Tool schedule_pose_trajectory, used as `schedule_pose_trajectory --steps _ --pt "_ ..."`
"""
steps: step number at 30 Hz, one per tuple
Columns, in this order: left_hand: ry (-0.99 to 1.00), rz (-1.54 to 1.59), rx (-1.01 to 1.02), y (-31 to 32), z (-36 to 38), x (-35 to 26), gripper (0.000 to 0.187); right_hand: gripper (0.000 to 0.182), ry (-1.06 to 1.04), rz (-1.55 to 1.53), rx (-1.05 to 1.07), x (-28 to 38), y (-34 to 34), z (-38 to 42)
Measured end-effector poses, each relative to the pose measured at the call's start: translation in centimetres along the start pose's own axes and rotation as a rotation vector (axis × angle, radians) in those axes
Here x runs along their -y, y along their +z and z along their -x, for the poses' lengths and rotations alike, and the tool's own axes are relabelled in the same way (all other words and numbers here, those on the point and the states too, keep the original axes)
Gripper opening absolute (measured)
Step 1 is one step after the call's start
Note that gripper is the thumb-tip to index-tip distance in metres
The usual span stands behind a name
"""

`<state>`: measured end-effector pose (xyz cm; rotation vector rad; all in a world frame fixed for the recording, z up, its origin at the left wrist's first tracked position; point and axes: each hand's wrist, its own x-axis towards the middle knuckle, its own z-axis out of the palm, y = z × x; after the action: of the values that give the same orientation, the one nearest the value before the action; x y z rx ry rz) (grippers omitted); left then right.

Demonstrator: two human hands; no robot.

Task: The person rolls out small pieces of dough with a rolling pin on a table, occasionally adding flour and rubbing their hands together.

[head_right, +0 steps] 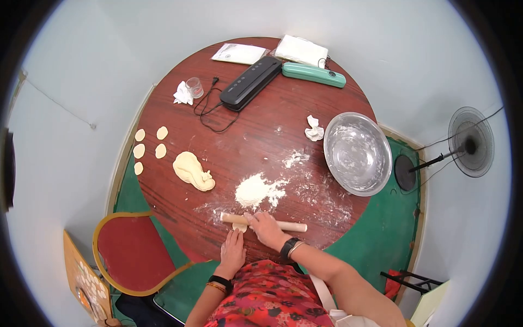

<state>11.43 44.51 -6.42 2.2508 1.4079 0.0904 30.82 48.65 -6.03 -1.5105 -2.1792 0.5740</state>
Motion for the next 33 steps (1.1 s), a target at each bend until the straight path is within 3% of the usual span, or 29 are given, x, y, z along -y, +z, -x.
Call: schedule_pose_trajectory --steps 5,8,9,13,16,20,28,32,33 --pt "0.006 0.023 0.068 -0.5 -0.2 0.6 0.067 0.048 0.025 0.066 0.131 1.4 2.5 2.0" --pt "0.056 -0.003 0.061 -0.1 -0.1 1.3 0.066 0.052 0.116 0.088 -0.046 3.6 2.4 1.2" --pt "0.059 0.004 0.050 -0.2 -0.1 1.3 0.066 0.057 0.178 0.137 0.081 3.7 2.6 0.8" --pt "0.078 0.042 0.018 -0.3 -0.2 1.6 0.065 0.057 0.258 0.303 0.057 3.2 2.9 -1.4" --pt "0.092 0.052 0.018 -0.4 0.4 2.3 0.066 0.061 0.188 0.300 0.002 2.4 3.4 -1.4" --pt "0.057 0.065 0.050 -1.4 0.4 2.7 0.065 0.061 0.140 0.133 0.103 4.6 4.0 1.6" --pt "0.006 0.199 -0.075 -2.2 0.2 3.5 0.069 0.056 0.279 0.258 0.032 3.4 3.8 -1.5" --pt "0.041 0.098 -0.134 -3.1 -0.6 4.3 0.070 0.059 0.207 0.026 0.157 5.0 4.5 1.3" --pt "0.053 0.097 -0.048 -3.2 -0.8 4.8 0.070 0.060 0.162 0.059 0.114 5.9 4.7 2.7"
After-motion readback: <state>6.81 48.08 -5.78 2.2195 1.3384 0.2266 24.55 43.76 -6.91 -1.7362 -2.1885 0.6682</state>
